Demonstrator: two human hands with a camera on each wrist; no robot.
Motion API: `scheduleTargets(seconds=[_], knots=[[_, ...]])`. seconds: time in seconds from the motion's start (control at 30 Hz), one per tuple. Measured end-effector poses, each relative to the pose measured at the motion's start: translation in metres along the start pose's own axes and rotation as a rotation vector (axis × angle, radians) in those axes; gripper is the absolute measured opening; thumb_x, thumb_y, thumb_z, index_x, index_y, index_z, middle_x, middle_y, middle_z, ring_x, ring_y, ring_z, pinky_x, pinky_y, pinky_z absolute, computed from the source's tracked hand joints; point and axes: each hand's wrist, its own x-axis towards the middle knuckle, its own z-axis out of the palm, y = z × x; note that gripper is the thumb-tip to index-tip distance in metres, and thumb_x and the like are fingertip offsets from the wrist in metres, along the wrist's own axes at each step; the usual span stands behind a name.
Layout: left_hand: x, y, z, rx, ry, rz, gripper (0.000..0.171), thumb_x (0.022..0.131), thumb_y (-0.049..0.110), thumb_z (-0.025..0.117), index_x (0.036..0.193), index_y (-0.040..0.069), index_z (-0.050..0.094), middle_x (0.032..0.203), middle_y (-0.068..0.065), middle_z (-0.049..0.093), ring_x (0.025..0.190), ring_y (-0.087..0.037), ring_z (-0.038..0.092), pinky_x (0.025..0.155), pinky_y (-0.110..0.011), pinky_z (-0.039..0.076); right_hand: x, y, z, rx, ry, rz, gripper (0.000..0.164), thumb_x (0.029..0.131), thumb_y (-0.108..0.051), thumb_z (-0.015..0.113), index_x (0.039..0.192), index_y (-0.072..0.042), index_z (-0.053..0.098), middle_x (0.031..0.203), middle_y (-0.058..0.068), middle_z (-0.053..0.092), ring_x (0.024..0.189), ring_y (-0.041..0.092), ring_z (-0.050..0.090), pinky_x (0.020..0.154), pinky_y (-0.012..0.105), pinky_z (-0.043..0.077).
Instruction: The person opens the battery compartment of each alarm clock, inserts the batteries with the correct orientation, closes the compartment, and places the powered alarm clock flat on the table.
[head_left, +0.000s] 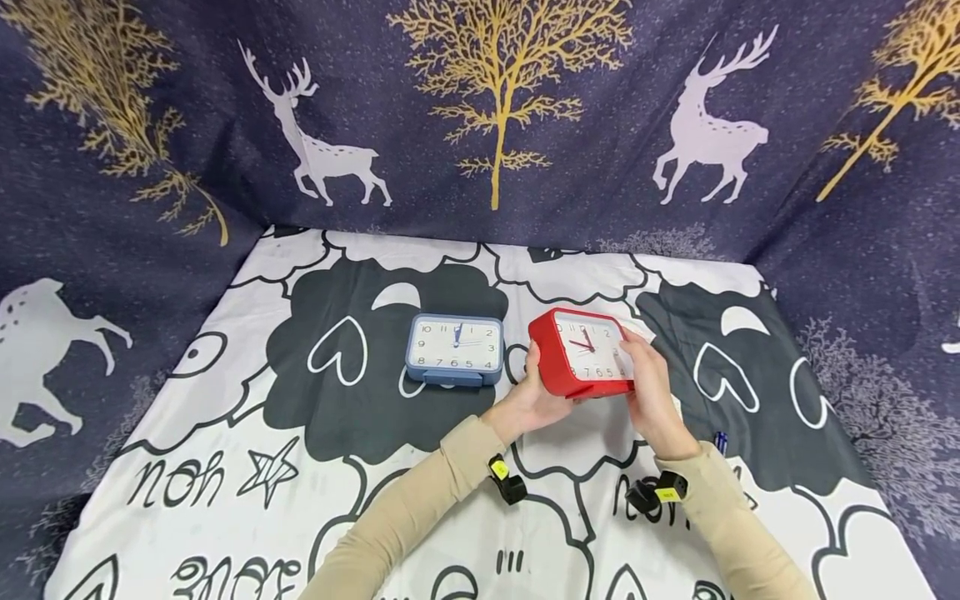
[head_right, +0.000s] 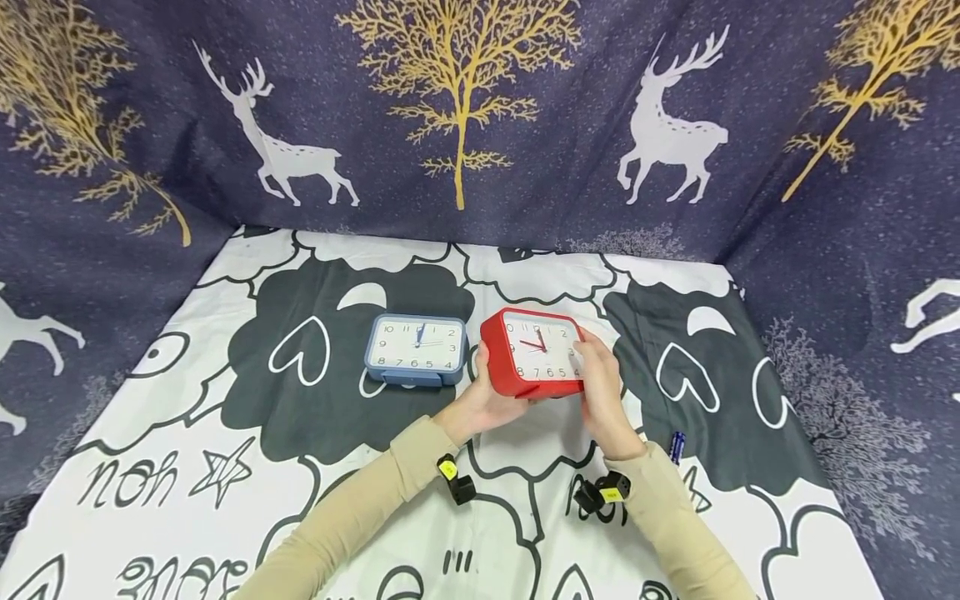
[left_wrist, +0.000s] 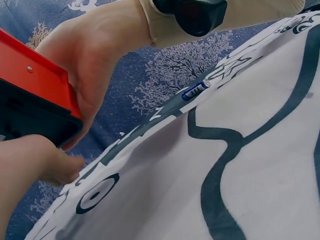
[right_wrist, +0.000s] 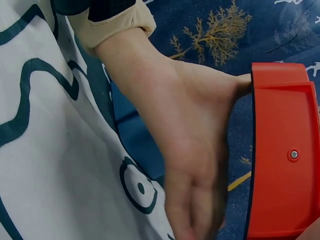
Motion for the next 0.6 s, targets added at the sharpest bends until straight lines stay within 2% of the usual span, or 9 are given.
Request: scheduleTargets(seconds=[0.1,0.27,0.43,0.6], knots=[[-0.0013,0.0002,-0.0006,0.035,-0.064,0.015,0.165,0.024,0.091,0.065,0.157,0.011,0.007,0.122,0.013,0.047,0.115,-0.006,0.043,0.095,-0.020,0.039,0.0000,0.0027,0.0026,-0.003,-0.016,0.009,0.051,0.101,-0.021,0.037,0.151,-0.013,0.034,0.117,-0.007,0.049,0.086,0.000,0.056,0.072,0.011,0.047],[0.0000,0.0025,0.0012,0.086,-0.103,0.029,0.163,0.026,0.092,0.065,0.156,0.011,0.009,0.127,0.010,0.044,0.117,-0.009,0.042,0.095,-0.022,0.041,-0.0012,0.0049,0.0050,-0.026,-0.042,0.020,0.051,0.102,-0.023,0.035,0.152,-0.015,0.033,0.117,-0.008,0.049,0.086,0.000,0.055,0.071,0.012,0.047],[-0.0008,0.0038,0.0013,0.095,-0.100,0.043,0.163,0.026,0.092,0.065,0.156,0.011,0.010,0.126,0.010,0.044,0.118,-0.010,0.042,0.096,-0.026,0.040,-0.0006,0.0068,0.0069,-0.026,-0.062,0.023,0.051,0.102,-0.024,0.032,0.153,-0.017,0.030,0.124,-0.008,0.046,0.093,0.001,0.053,0.075,0.012,0.046],[-0.0016,0.0047,-0.0004,0.082,-0.057,0.042,0.161,0.027,0.091,0.067,0.156,0.012,0.011,0.127,0.009,0.045,0.118,-0.012,0.043,0.106,-0.035,0.034,0.0008,0.0097,0.0062,-0.041,-0.083,0.031,0.052,0.102,-0.025,0.030,0.154,-0.017,0.028,0.127,-0.007,0.044,0.098,0.000,0.050,0.079,0.010,0.044]])
